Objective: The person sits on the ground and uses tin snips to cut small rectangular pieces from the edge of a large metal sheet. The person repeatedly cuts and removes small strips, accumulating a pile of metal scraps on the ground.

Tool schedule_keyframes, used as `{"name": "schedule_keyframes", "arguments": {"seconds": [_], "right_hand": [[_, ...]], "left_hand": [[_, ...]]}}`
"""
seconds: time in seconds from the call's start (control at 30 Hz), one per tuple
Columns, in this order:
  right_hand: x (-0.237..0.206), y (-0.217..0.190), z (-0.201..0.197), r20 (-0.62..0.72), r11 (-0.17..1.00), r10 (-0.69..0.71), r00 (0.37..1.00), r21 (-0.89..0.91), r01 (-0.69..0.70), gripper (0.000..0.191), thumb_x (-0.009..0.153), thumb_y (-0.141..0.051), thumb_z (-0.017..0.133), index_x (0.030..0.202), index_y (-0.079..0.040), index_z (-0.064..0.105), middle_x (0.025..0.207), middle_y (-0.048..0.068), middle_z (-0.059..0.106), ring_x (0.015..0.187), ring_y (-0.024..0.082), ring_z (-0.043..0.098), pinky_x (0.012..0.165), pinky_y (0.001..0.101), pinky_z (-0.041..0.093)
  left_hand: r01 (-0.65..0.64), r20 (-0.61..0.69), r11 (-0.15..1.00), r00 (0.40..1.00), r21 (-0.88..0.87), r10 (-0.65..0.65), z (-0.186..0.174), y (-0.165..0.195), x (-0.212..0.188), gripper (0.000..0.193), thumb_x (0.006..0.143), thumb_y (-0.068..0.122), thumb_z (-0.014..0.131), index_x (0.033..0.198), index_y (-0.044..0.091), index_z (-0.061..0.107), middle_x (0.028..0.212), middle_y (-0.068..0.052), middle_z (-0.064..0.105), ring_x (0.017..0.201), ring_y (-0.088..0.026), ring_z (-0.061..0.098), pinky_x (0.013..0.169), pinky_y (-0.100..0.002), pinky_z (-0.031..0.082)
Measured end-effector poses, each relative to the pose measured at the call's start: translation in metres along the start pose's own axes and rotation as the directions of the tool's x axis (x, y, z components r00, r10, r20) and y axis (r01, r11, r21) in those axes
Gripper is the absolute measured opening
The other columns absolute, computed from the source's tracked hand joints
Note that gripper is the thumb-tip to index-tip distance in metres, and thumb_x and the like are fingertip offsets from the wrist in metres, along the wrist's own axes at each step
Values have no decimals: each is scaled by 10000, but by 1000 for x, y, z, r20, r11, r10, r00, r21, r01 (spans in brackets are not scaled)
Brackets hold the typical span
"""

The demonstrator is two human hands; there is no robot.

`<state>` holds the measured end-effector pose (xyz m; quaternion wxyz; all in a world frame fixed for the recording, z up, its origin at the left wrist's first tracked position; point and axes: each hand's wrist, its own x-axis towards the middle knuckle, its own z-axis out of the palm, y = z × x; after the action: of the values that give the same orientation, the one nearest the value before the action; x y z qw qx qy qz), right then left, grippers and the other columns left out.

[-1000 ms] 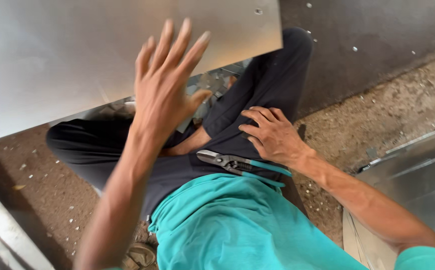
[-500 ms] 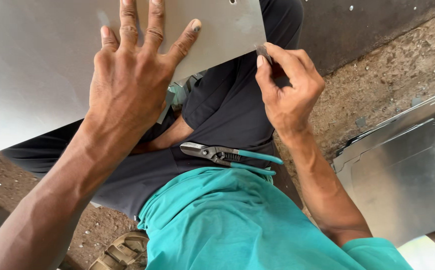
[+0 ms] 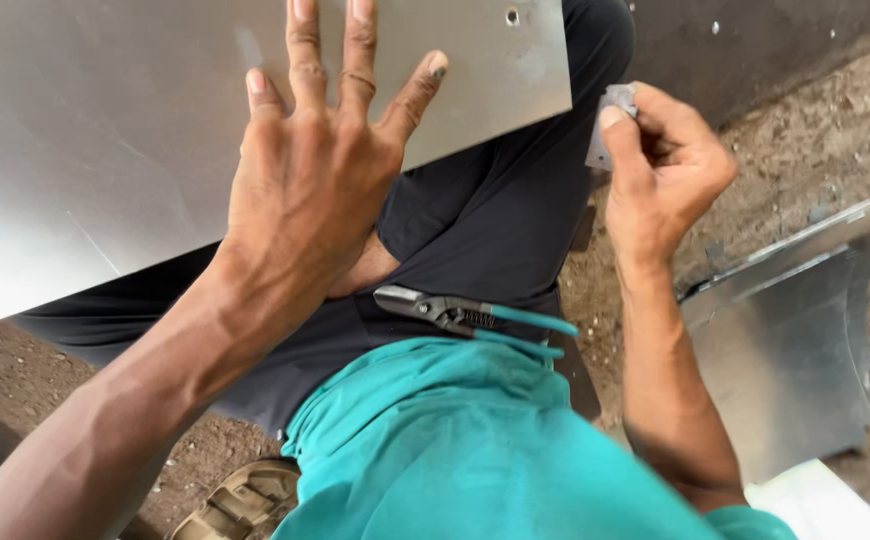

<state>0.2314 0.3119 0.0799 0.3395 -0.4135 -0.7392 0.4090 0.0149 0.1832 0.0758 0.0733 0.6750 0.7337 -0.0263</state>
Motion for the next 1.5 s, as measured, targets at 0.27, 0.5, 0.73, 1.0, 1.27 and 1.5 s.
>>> {"name": "schedule_keyframes", "arguments": {"seconds": [0.27,0.5,0.73,1.0,1.27,1.5], "right_hand": [[-37,36,-12,64,979,-70,995,-186,81,278,1141,-174,545,1323,-21,687,1026,45,645,877,94,615,750,247,518],[-8,-18,19,101,965,-98,990,-235,119,164,1010,-96,770,1134,12,769,915,69,737,794,134,705,687,273,570],[-1,-37,33,148,997,-60,987,-37,66,171,1009,-80,766,856,-5,761,738,42,712,602,100,637,549,261,503],[-45,44,-46,406,800,-186,895,-466,378,407,760,-20,827,1128,77,682,1044,241,709,913,371,704,781,399,567],[-135,2,-44,760,611,528,380,-650,451,560,672,-237,820,1086,56,581,976,265,666,817,433,691,698,519,573],[-124,57,-76,911,855,257,323,-370,363,426,551,-196,713,919,1,625,696,158,670,594,344,677,554,444,546]], "left_hand": [[5,-122,994,992,113,9,11,5,0,829,938,145,753,1667,375,435,1687,-212,288,1483,-486,329,1021,-589,522],[-27,19,1000,999,5,26,-10,-1,2,1053,675,305,878,1621,296,415,1621,-258,299,1395,-527,374,948,-612,525],[-4,-140,989,990,149,25,3,4,0,800,915,228,801,1614,333,425,1634,-217,361,1418,-489,411,944,-576,534],[-148,-328,939,944,-312,40,0,16,-35,753,840,311,826,1529,234,532,1522,-157,506,1394,-403,511,1040,-633,492],[-241,249,-635,775,-734,-581,71,74,-7,488,888,380,825,1142,-30,748,996,-82,739,878,-144,709,799,-301,621],[56,548,-749,718,-660,-429,84,30,-128,329,872,174,836,1096,-61,783,777,-149,714,523,-171,511,407,-305,380]]}}
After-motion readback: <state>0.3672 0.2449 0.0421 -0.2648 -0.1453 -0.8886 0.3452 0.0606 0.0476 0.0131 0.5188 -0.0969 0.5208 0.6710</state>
